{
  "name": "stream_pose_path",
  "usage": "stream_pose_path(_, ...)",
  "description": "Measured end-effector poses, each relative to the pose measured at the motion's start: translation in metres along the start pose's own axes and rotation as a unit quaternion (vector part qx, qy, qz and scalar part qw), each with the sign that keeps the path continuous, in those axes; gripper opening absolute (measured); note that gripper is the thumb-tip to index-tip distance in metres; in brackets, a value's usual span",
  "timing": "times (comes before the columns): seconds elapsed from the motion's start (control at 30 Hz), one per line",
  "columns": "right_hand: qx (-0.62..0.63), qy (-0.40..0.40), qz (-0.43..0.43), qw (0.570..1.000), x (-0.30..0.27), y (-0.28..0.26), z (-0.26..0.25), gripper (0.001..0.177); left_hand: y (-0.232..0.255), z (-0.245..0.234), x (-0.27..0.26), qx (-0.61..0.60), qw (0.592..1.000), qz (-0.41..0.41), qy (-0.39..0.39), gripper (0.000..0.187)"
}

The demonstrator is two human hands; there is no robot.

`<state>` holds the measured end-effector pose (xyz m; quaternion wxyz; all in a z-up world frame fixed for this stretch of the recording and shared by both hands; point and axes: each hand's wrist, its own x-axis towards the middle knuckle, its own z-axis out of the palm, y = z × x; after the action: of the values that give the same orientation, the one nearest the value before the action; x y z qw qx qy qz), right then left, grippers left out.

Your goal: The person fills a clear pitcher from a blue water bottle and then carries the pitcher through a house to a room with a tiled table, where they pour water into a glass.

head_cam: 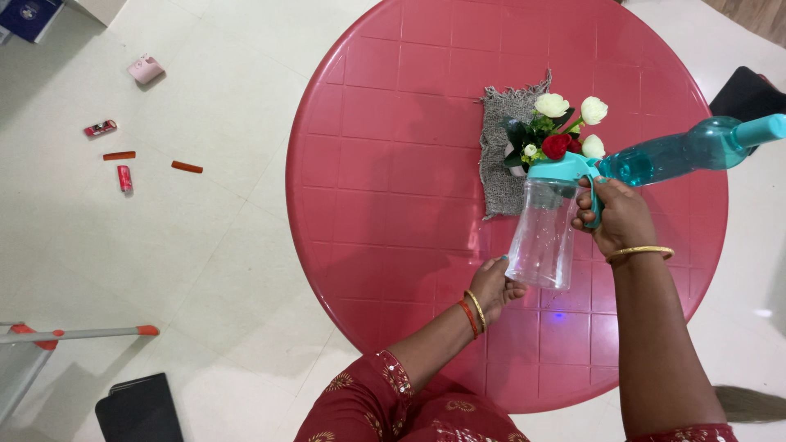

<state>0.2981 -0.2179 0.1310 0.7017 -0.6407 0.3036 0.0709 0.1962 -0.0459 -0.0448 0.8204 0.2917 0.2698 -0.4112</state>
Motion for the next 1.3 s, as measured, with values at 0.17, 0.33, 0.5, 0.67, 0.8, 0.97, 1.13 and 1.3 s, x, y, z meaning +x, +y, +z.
stream_pose_path(0.17,0.007,-0.004,0.006,1.0,0.001,-0.002,0.001,0.02,-0.004,-0.003,0.004,-0.003,1.0,0.004,-0.002,0.036)
stream_pose_path(0.33,0.01,-0.016,0.003,1.0,0.002,-0.002,0.002,0.019,0.001,-0.001,-0.001,0.004,1.0,-0.004,0.008,0.035)
stream_pose_path(0.5,0.012,-0.025,-0.001,1.0,0.004,-0.001,0.002,0.018,0.005,0.0,-0.007,0.007,1.0,-0.001,0.003,0.041)
stream_pose_path(0.67,0.013,-0.023,-0.003,1.0,0.001,-0.002,0.003,0.018,0.01,0.002,-0.011,0.025,1.0,-0.004,0.006,0.046)
stream_pose_path(0.8,0.006,-0.018,0.0,1.0,0.0,-0.004,0.006,0.018,0.013,0.003,-0.014,0.036,0.999,-0.006,0.012,0.044)
stream_pose_path(0.97,0.007,-0.019,-0.001,1.0,0.0,-0.004,0.007,0.018,0.013,0.002,-0.014,0.036,0.999,-0.007,0.01,0.044)
stream_pose_path(1.13,0.005,-0.018,0.002,1.0,0.0,-0.007,0.008,0.018,0.013,0.001,-0.013,0.034,0.999,0.007,-0.007,0.045)
stream_pose_path(1.3,0.004,-0.019,0.001,1.0,-0.001,-0.007,0.008,0.018,0.019,0.006,-0.02,0.048,0.998,-0.009,0.025,0.045)
